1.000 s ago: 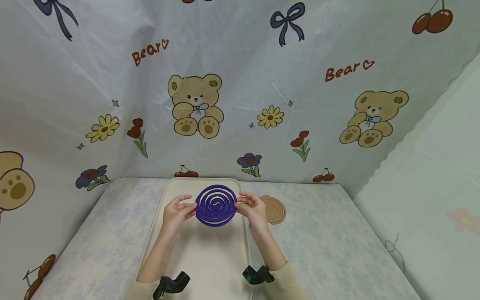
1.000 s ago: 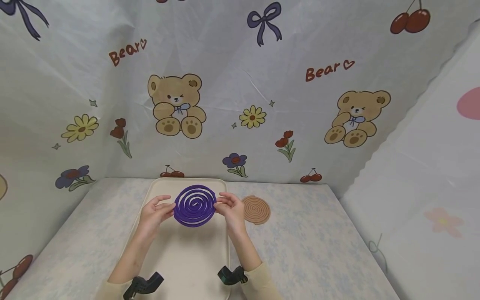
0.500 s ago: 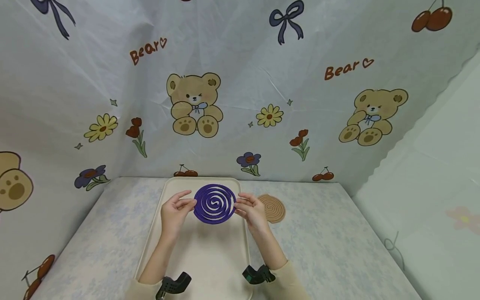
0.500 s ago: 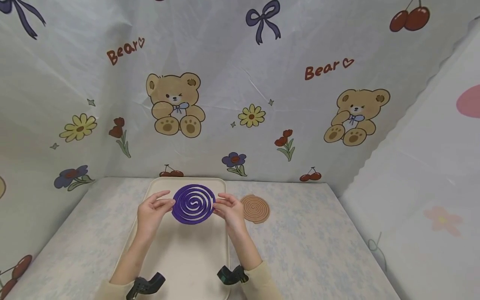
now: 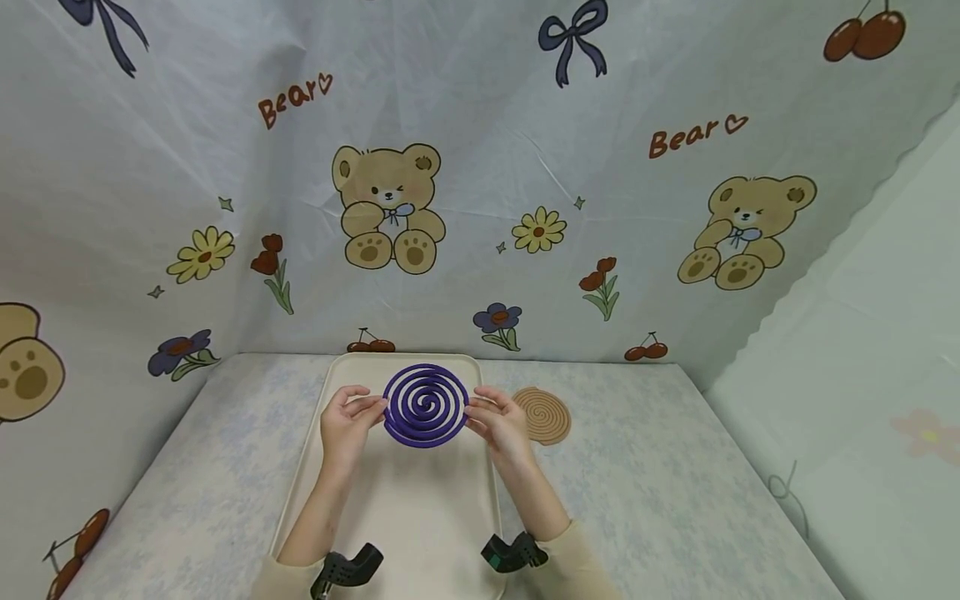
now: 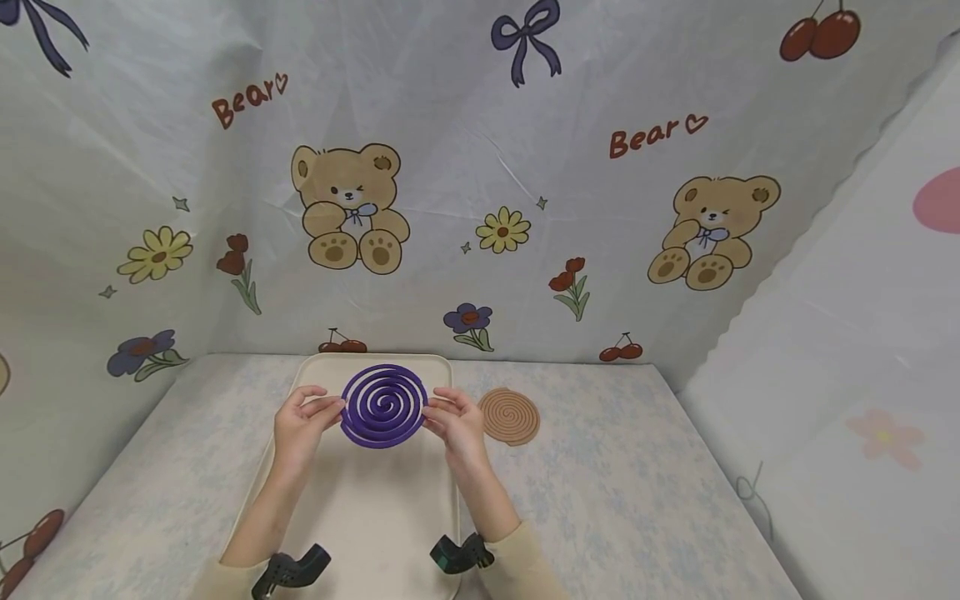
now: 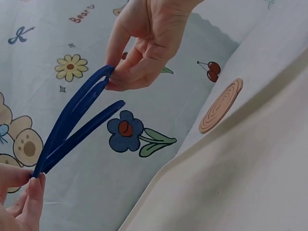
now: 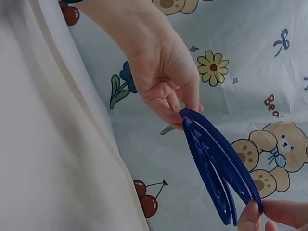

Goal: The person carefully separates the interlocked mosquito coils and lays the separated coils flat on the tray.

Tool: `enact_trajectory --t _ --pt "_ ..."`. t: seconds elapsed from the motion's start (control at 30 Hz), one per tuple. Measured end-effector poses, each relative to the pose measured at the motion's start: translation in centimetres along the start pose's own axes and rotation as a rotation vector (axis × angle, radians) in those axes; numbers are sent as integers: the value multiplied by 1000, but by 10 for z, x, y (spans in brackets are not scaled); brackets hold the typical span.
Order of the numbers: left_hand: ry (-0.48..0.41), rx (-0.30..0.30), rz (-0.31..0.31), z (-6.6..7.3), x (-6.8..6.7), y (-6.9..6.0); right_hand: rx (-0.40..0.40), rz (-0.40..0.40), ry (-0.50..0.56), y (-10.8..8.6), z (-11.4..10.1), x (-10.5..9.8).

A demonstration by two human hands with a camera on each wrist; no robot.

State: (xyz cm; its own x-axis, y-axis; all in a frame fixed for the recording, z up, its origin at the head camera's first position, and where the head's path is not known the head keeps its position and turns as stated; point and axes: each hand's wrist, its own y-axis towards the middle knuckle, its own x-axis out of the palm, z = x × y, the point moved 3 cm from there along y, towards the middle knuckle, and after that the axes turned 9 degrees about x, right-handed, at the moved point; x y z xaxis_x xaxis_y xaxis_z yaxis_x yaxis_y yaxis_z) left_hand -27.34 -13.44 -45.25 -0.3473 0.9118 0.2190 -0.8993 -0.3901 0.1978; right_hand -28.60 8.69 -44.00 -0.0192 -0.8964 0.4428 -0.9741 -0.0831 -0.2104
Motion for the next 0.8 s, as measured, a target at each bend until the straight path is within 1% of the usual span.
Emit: enact_trajectory --t 0.07,0.2,0.27,0.33,0.5,0.8 --pt "-21 -21 12 -1 -1 0 5 5 -17 0 3 1" --pt "-66 -76 11 -3 -4 2 5 1 -58 -1 4 4" --pt "-78 -93 7 -2 -6 3 2 -2 -60 -1 4 4" --pt "-94 -94 8 -1 -7 4 -6 -4 -53 -1 3 4" --pt "-97 -105 13 -1 -8 4 -12 1 -36 0 2 2" --pt "-118 -130 23 -5 -12 6 -5 14 6 1 3 0"
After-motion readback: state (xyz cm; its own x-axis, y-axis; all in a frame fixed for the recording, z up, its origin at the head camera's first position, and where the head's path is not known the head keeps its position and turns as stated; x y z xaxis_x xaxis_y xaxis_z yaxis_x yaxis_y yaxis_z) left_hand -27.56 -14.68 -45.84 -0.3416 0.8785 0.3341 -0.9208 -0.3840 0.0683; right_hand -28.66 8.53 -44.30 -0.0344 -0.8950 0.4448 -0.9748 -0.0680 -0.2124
